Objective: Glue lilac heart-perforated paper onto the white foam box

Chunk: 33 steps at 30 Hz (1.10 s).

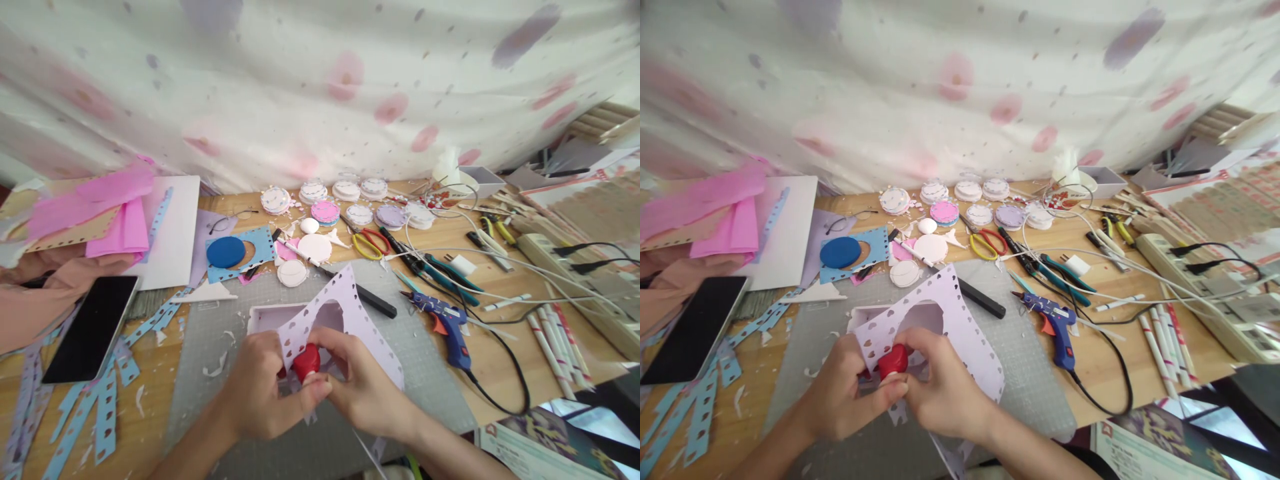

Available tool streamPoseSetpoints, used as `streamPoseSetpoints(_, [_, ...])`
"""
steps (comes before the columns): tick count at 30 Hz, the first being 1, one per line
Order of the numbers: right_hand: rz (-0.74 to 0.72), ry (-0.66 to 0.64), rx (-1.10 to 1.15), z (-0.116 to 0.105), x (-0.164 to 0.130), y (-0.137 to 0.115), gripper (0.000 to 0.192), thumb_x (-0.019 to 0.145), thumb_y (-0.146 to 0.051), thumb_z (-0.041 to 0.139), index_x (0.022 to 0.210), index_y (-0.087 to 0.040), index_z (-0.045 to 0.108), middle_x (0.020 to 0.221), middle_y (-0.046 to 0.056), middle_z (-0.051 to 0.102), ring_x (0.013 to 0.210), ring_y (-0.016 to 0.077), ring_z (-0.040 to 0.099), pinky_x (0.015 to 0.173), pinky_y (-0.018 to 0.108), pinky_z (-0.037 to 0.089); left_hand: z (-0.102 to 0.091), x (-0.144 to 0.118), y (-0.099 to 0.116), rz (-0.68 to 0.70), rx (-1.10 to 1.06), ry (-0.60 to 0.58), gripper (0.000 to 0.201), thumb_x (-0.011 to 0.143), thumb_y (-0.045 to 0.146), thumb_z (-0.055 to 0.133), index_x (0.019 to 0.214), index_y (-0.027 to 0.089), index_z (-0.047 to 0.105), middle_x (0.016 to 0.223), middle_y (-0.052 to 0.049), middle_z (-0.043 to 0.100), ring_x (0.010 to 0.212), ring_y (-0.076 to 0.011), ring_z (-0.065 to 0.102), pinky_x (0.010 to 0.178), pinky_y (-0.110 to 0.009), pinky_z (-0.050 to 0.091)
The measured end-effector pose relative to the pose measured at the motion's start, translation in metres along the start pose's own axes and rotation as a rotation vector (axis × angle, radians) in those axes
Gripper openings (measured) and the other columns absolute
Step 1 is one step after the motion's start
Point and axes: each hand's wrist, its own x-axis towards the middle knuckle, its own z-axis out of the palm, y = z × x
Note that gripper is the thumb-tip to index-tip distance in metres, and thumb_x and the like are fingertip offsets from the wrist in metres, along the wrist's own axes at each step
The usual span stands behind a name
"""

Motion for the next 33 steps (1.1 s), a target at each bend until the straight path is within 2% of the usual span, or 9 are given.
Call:
streamPoseSetpoints(4, [-0.007,0.019,0.014,0.000,0.001,0.003,0.011,0.076,-0.013,0.054,0.085,-0.016,0.058,0.081,0.003,0.062,0.078,0.0166,0.056,0.074,0.029,0.046,0.004,-0.002,-0.001,-0.028,-0.002,0.011,0.023,0.079,0.029,0.058,0.061,0.018,0.049,0.062,0.003,0.053,0.059,-0.0115,0.047,0.057,-0.025,0.034])
streamPoseSetpoints(9, [-0.013,-0.031,0.002,-0.007,0.004,-0.004,0.007,0.080,-0.016,0.055,0.086,-0.016,0.058,0.080,0.003,0.062,0.082,0.0188,0.059,0.076,0.031,0.048,0.001,-0.002,0.006,-0.042,-0.007,0.045,0.023,0.083,0.034,0.057,0.067,0.018,0.053,0.067,0.002,0.057,0.062,-0.0126,0.050,0.060,-0.024,0.037])
streamPoseSetpoints(15, [-0.138,0.039,-0.176,-0.019,-0.002,-0.016,0.019,0.084,-0.027,0.062,0.102,-0.021,0.058,0.090,0.004,0.066,0.084,0.0192,0.061,0.077,0.030,0.048,-0.005,-0.005,0.010,-0.184,-0.031,0.023,0.028,0.081,0.046,0.062,0.085,0.019,0.058,0.080,-0.001,0.063,0.071,-0.0170,0.056,0.063,-0.026,0.042])
streamPoseSetpoints(18, [-0.171,0.062,-0.271,-0.022,-0.006,-0.016,0.026,0.085,-0.032,0.063,0.108,-0.022,0.056,0.097,0.005,0.066,0.089,0.0206,0.061,0.078,0.031,0.048,0.000,-0.011,0.009,-0.248,-0.025,0.050,0.020,0.088,0.037,0.055,0.080,0.019,0.057,0.072,0.001,0.060,0.067,-0.0148,0.055,0.060,-0.023,0.042])
streamPoseSetpoints(23, [-0.170,0.009,-0.425,-0.025,-0.007,-0.022,0.024,0.087,-0.028,0.062,0.109,-0.020,0.055,0.103,0.006,0.064,0.098,0.0211,0.059,0.086,0.032,0.047,0.009,-0.017,0.011,-0.272,-0.005,0.168,0.025,0.089,0.028,0.052,0.065,0.019,0.051,0.061,0.002,0.056,0.058,-0.0126,0.053,0.054,-0.020,0.040])
streamPoseSetpoints(28, [-0.129,-0.014,-0.553,-0.022,-0.005,-0.019,0.045,0.089,-0.014,0.053,0.131,-0.021,0.043,0.124,0.012,0.058,0.117,0.0246,0.054,0.097,0.041,0.044,0.014,-0.020,0.016,-0.357,-0.088,0.183,0.022,0.088,0.030,0.051,0.069,0.019,0.053,0.067,0.000,0.063,0.062,-0.0151,0.058,0.056,-0.023,0.044])
streamPoseSetpoints(33, [-0.128,0.039,-0.560,-0.021,-0.007,-0.014,0.055,0.089,-0.018,0.052,0.140,-0.021,0.031,0.123,0.014,0.058,0.112,0.0259,0.056,0.095,0.043,0.046,0.016,-0.024,0.013,-0.414,-0.132,0.206,0.022,0.089,0.032,0.049,0.071,0.020,0.053,0.067,0.000,0.061,0.064,-0.0160,0.058,0.057,-0.024,0.045])
